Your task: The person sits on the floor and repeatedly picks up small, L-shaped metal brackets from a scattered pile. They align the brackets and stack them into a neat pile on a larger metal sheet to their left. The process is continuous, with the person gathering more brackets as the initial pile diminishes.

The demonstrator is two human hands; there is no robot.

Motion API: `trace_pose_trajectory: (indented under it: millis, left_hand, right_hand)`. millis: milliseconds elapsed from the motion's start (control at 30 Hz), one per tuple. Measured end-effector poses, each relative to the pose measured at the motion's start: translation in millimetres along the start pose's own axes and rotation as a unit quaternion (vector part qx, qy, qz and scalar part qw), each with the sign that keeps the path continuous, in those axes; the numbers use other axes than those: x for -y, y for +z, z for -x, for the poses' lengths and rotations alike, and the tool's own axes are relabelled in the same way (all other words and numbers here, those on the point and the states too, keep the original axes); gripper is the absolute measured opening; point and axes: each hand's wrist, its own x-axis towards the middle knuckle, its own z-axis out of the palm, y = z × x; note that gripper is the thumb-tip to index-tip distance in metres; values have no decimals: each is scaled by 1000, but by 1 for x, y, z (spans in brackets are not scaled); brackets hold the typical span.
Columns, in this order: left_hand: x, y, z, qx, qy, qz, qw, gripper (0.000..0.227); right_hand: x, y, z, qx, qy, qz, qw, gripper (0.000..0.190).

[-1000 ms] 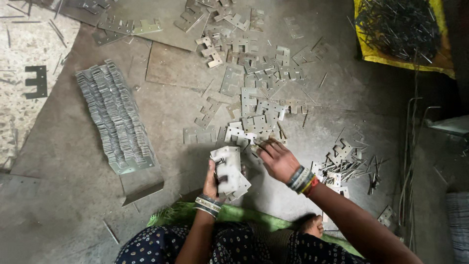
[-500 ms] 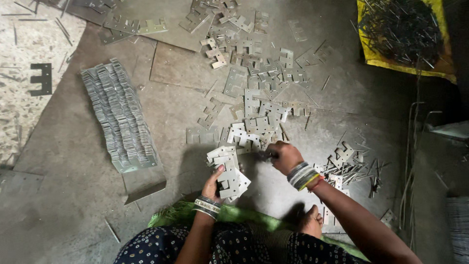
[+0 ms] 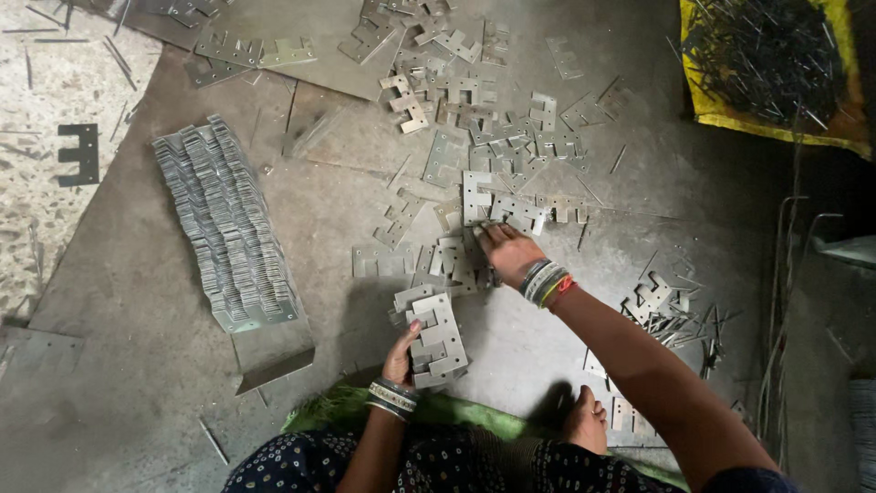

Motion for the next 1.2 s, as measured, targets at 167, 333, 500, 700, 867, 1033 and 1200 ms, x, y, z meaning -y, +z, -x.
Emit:
trace_pose_trajectory:
  millis: [167,333,500,700,867,1033,1200]
  left_hand:
    - [2,-7,-2,-12,1,21,1000,61]
    - [7,-14,-10,12,1,77,997,64]
    - [13,-38,-28,35,-14,91,995,62]
    - [9,-36,-23,35,-24,105,994,59]
    - [1,-27,-11,3,-36,91,995,60]
    - [0,-31,-13,11,-27,102,994,58]
    - [2,-38,-26,31,-33,93,995,58]
  right_hand:
    - [-6,-5,5,24,3,-2,1000,46]
    - [0,-48,-1,46,235,-172,955,31]
    - [27,-64,18,34,183,-666,723,40]
    - [63,-36,-5,-46,105,-213,970,47]
    - [60,-9,-13,-53,162,-182,969,58]
    - [29,-4,6,-44,229,-341,910,28]
    - [21,-68,32,92,229,-676,694,32]
